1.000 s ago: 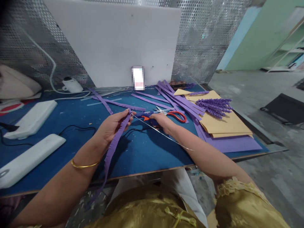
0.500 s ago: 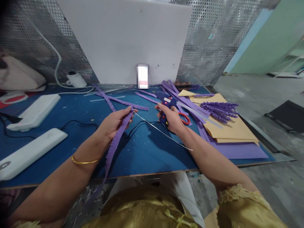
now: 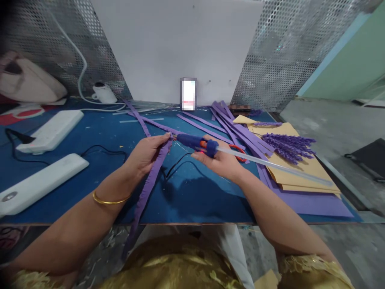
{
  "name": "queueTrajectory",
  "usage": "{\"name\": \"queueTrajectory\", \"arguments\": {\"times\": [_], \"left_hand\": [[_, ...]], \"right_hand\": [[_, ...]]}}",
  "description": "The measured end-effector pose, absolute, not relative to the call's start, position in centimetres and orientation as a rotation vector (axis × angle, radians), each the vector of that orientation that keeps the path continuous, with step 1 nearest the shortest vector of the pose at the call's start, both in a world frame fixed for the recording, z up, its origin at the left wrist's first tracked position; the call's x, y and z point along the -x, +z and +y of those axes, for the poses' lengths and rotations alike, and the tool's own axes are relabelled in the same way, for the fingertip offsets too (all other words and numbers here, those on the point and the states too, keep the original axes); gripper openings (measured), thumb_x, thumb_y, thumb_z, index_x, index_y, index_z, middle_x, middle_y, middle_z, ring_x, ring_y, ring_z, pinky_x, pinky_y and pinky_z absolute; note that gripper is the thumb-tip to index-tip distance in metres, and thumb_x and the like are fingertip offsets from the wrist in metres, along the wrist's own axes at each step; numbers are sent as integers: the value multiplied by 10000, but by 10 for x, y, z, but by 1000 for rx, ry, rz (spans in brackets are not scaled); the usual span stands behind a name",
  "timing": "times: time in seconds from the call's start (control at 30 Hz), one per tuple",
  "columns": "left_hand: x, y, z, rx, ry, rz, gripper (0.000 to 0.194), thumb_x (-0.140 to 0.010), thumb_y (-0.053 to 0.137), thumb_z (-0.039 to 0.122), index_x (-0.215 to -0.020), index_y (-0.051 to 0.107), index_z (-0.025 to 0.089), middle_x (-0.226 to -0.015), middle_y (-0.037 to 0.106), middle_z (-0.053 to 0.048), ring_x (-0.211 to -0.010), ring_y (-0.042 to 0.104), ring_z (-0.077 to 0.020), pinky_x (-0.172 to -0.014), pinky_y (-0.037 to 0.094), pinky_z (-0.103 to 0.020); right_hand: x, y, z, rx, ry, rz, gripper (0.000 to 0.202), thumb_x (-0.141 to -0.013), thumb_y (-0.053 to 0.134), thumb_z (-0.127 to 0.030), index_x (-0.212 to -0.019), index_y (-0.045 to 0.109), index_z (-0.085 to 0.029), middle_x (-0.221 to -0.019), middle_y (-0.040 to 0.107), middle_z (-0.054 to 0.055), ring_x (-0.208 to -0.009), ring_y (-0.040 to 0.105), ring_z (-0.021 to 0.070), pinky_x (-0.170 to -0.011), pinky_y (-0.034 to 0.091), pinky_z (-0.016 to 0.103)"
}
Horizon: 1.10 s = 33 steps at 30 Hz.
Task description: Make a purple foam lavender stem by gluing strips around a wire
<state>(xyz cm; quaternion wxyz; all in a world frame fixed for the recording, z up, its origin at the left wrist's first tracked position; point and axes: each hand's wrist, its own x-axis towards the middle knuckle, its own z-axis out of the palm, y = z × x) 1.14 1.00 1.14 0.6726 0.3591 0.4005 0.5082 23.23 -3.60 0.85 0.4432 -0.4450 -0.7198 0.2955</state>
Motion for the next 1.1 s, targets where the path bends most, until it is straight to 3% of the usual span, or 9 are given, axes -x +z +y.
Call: {"name": "queueTrajectory", "arguments": {"times": [0.17, 0.37, 0.8, 1.1], "left_hand": [[-11, 12, 11, -818, 1194, 890, 260, -586, 882, 319, -696, 758, 119, -691, 721, -51, -649, 622, -144, -691, 525, -284], [-12, 14, 9, -843, 1177, 906, 175, -656, 828, 288, -700, 761, 132, -678, 714, -38, -615, 602, -128, -666, 513, -275], [-11, 9, 12, -880, 1162, 894, 215, -669, 813, 304, -784, 784, 126, -700, 719, -34, -663, 630, -148, -702, 528, -280], [-13, 15, 8, -887, 1171, 931, 250, -606, 862, 341, -733, 782, 141, -657, 704, -26, -590, 579, -121, -594, 484, -244]], "right_hand": [[-226, 6, -35, 1134, 569, -1942, 338, -868, 671, -535, -850, 558, -217, -745, 554, 19, -673, 500, 177, -600, 394, 310], [-220, 11, -38, 1149, 433, -2000, 335, -888, 658, -473, -784, 476, -212, -686, 467, -10, -623, 417, 151, -579, 312, 301], [-217, 14, -40, 1211, 413, -2029, 334, -888, 639, -473, -780, 443, -225, -677, 487, -18, -600, 422, 151, -571, 296, 295], [-219, 15, -42, 1238, 399, -2051, 353, -894, 635, -479, -766, 428, -223, -680, 474, -17, -608, 406, 147, -575, 287, 297]]}}
